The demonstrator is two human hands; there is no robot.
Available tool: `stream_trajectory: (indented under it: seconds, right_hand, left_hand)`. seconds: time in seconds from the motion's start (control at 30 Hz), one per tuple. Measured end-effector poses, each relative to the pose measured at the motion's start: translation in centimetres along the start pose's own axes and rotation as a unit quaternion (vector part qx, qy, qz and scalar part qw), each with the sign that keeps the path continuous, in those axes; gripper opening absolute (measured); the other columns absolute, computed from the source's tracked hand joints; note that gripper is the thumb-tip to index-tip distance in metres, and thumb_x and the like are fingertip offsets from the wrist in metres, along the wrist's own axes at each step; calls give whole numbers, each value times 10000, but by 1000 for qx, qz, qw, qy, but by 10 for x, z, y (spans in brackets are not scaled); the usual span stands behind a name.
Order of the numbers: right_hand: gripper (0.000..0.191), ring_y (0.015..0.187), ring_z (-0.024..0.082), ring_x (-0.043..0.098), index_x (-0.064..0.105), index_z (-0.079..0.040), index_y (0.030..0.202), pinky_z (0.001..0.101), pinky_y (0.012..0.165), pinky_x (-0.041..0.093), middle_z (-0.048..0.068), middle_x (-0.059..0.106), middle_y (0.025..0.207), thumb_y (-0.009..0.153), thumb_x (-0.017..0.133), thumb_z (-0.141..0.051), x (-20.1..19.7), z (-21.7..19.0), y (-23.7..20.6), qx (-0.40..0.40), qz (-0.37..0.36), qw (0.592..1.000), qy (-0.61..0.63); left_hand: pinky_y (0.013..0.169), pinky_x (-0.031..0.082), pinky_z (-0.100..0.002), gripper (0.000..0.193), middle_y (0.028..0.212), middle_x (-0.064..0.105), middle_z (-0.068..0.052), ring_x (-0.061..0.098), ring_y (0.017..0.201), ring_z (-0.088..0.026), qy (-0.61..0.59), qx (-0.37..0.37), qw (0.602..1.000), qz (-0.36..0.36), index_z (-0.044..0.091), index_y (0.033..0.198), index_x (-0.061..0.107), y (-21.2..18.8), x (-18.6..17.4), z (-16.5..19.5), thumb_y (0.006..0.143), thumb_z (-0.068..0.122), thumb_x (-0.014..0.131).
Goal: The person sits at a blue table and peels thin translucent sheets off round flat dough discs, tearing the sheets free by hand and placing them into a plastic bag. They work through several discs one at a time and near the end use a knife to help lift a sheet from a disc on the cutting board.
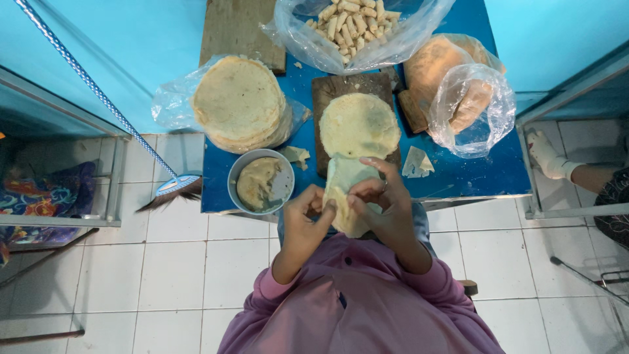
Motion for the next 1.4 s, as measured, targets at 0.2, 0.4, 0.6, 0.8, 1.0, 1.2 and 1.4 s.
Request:
stream_trajectory:
  seconds: [0.2,0.4,0.6,0.8,1.0,1.2,1.4]
  right_hand:
    - [645,930,83,627,377,-54,1515,234,856,534,56,656,1008,951,669,57,-10,10,12,35,-5,998,45]
    - [839,885,90,599,348,-80,1517,233,760,529,47,594,978,805,775,43,3,-1,10,-15,-61,996,-59]
    - [725,850,74,632,365,-102,1554,230,773,563,28,608,899,932,715,26,0,0,11,26,-56,998,-16]
    - [935,821,64,582,309,-99,1520,211,690,513,14,565,909,745,817,21,6,-14,13,-22,-92,994,-49]
    - [856,756,51,484,395,-102,1548,191,661,436,-25,472,828,822,836,4,-9,3,17,39,-60,997,-16]
    - [772,837,63,542,379,-81,1564,181,762,432,-19,550,881,882,698,93,-27,11,28,8,-2,999,39]
    - [787,954,99,623,381,-73,1551,210,793,491,36,635,1051,869,740,89,-11,1,17,-70,-14,995,-75]
  left_hand:
    - [617,433,-198,30,904,636,-30,545,726,-25,-64,10,998,17,-26,986,631,5,-3,-3,965,-19,610]
    - [632,453,-224,71,974,640,-91,564,717,-110,34,115,992,-31,-28,941,596,6,8,22,891,-51,641]
    - [629,465,-255,76,977,672,-104,578,699,-149,47,89,995,-19,-26,930,610,8,4,25,879,-44,663]
    - [691,525,-258,161,1075,656,-134,678,803,-172,52,159,983,-79,-23,992,628,5,11,37,866,-3,727]
    - [681,490,-241,84,1101,675,-101,614,784,-108,-23,77,995,-67,-23,982,609,2,3,5,910,-51,643]
    - [729,388,-210,134,1055,608,-53,456,842,-52,-177,3,984,-5,-12,1037,547,0,-12,-24,947,-94,601]
    - [762,499,-201,454,1090,664,-25,641,945,-51,-166,-45,984,-37,44,1258,449,9,-4,-11,870,17,684]
Point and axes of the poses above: each hand's wrist, its own y-axis towards the middle knuckle, its own x-axis out of the palm, z = x × y, the point moved 7 cm from there along y, towards the middle knuckle
